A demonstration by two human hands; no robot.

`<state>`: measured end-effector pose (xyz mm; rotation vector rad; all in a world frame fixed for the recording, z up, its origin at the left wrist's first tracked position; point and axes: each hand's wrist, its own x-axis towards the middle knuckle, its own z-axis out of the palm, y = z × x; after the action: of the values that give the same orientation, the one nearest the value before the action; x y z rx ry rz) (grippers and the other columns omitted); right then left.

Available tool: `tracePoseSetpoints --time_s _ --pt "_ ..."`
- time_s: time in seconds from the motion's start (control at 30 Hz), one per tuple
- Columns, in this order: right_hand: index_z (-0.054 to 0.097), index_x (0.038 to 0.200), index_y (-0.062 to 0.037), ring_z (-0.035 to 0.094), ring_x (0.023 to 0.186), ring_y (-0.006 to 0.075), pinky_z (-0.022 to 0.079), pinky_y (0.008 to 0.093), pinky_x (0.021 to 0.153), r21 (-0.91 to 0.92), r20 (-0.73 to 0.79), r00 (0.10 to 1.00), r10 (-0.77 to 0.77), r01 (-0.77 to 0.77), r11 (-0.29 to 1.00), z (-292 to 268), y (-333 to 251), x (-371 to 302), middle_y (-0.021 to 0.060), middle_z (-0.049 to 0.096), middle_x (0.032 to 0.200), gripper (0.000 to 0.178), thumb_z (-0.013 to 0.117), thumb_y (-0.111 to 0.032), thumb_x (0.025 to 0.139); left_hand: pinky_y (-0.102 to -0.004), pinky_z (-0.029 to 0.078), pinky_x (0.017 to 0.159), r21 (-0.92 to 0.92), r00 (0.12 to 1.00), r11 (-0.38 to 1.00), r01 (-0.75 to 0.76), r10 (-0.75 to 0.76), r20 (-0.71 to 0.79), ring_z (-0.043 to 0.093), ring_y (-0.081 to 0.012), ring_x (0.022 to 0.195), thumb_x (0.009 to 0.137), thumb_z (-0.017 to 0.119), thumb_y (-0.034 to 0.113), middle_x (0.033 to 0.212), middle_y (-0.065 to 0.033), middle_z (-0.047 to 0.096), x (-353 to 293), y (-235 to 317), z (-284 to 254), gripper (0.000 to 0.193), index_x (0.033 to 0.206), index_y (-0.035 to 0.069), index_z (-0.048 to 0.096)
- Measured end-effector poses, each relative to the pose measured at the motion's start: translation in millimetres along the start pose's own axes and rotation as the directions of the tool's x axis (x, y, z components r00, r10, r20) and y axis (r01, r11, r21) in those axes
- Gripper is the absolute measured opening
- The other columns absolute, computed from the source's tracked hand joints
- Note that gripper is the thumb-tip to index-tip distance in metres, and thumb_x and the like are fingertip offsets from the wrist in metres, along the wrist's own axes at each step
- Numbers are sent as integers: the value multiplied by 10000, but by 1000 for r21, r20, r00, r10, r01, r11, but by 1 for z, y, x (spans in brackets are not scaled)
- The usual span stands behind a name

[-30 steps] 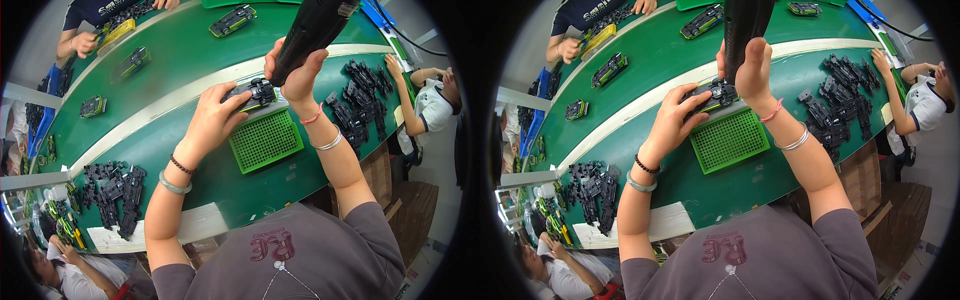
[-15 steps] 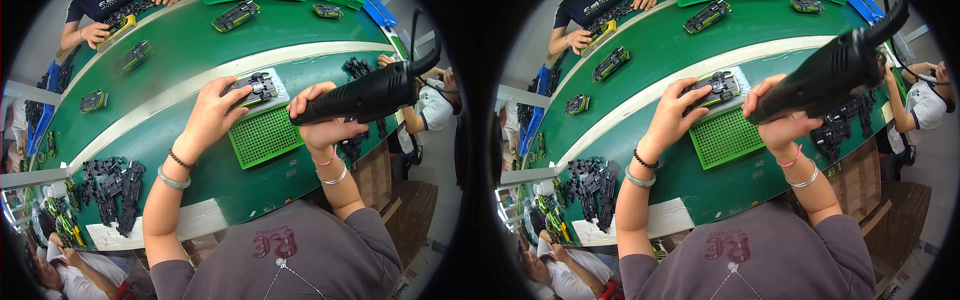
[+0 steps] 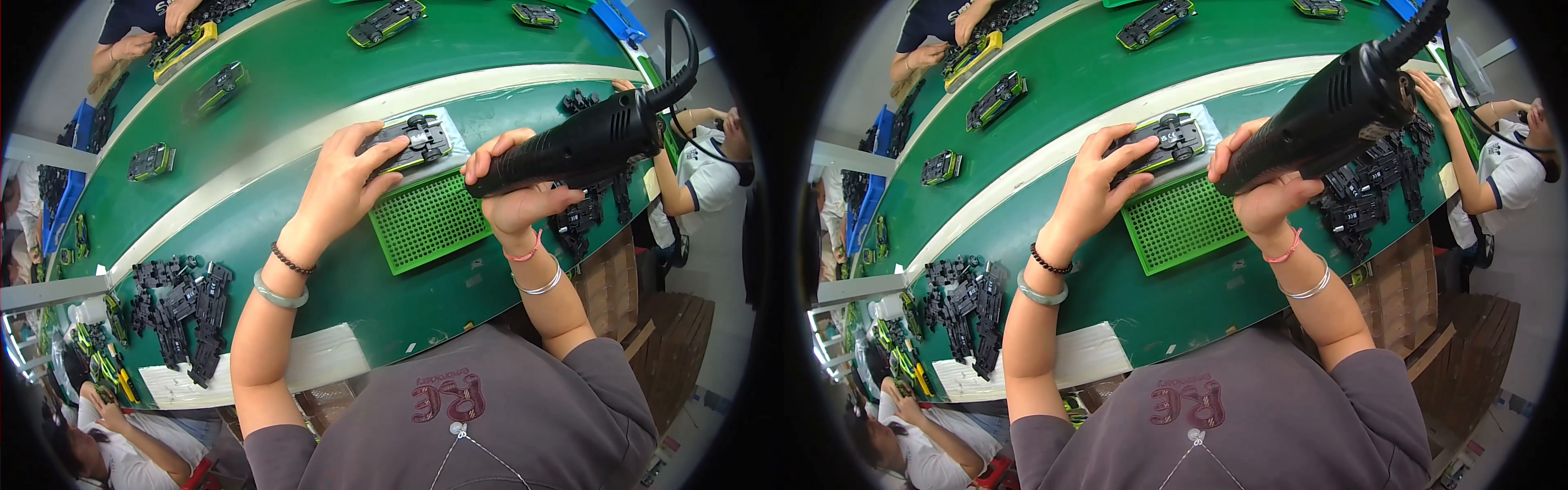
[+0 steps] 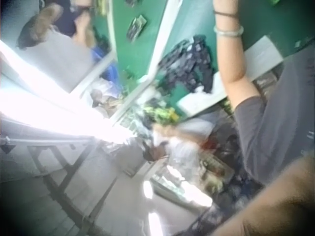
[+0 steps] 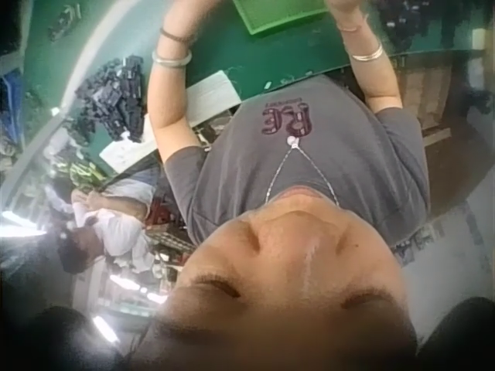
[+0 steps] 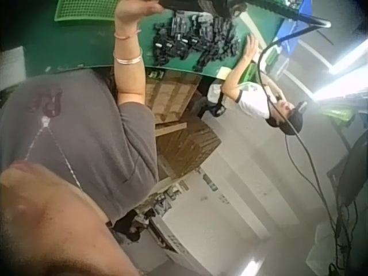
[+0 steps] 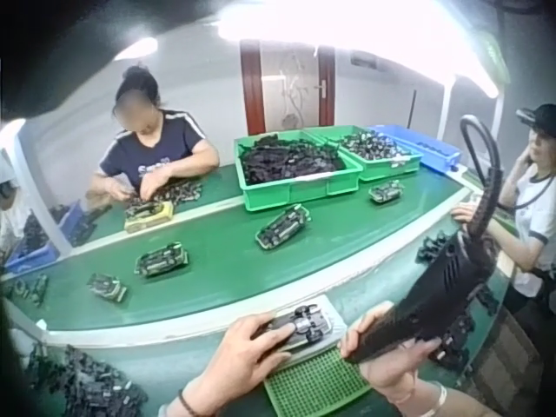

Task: The person takes toy cars from a conveyor assembly line, fastens their components using an electric screwdriver, and places the assembled cars into a partitioned box.

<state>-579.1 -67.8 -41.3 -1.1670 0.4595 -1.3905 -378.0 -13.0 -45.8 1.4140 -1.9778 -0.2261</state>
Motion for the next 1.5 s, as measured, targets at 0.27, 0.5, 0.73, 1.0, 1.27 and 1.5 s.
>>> tracePoseSetpoints --time_s 0.27,0.5,0.73,1.0,1.27,1.5 --pt "440 873 -25 519 529 183 462 307 496 -106 26 999 21 -18 994 1 1 -1 85 502 606 967 238 -919 566 -387 438 883 5 1000 1000 -2 2 -16 502 -319 1056 712 711 129 1144 -143 522 0 3 -1 417 1119 135 615" --pt "447 877 -23 519 527 182 464 311 499 -104 58 998 5 1 995 1 -5 2 82 501 616 988 226 -931 555 -455 306 1027 120 990 989 81 -94 106 318 -435 1253 656 764 358 1331 -279 350 -3 0 -28 820 1341 157 359" --pt "456 850 11 531 499 198 468 284 473 178 180 955 -237 205 962 40 -41 38 124 529 593 1074 105 -949 523 -371 365 988 29 923 970 241 -238 303 442 -323 1184 629 792 350 1245 -191 480 -13 -25 -69 785 1243 19 433" --pt "470 828 3 540 508 197 467 292 495 -41 356 934 -16 32 999 115 -3 47 118 531 580 1035 144 -941 555 -378 427 870 -77 975 993 94 -77 209 530 -338 1008 634 780 269 1038 -193 572 -10 -38 -48 565 1055 -4 521" --pt "475 841 13 531 518 192 461 291 501 13 358 933 33 -41 999 119 26 41 107 518 589 998 219 -919 594 -388 434 864 -91 976 989 115 -95 197 533 -342 1011 633 788 273 1041 -193 570 -12 -38 -50 552 1046 22 522" --pt "471 841 10 534 543 181 462 284 515 -24 390 921 23 -15 1000 118 29 43 95 509 607 982 222 -911 605 -394 434 862 -95 972 987 131 -109 207 529 -349 1009 629 790 280 1023 -193 574 -11 -39 -51 557 1048 30 520"
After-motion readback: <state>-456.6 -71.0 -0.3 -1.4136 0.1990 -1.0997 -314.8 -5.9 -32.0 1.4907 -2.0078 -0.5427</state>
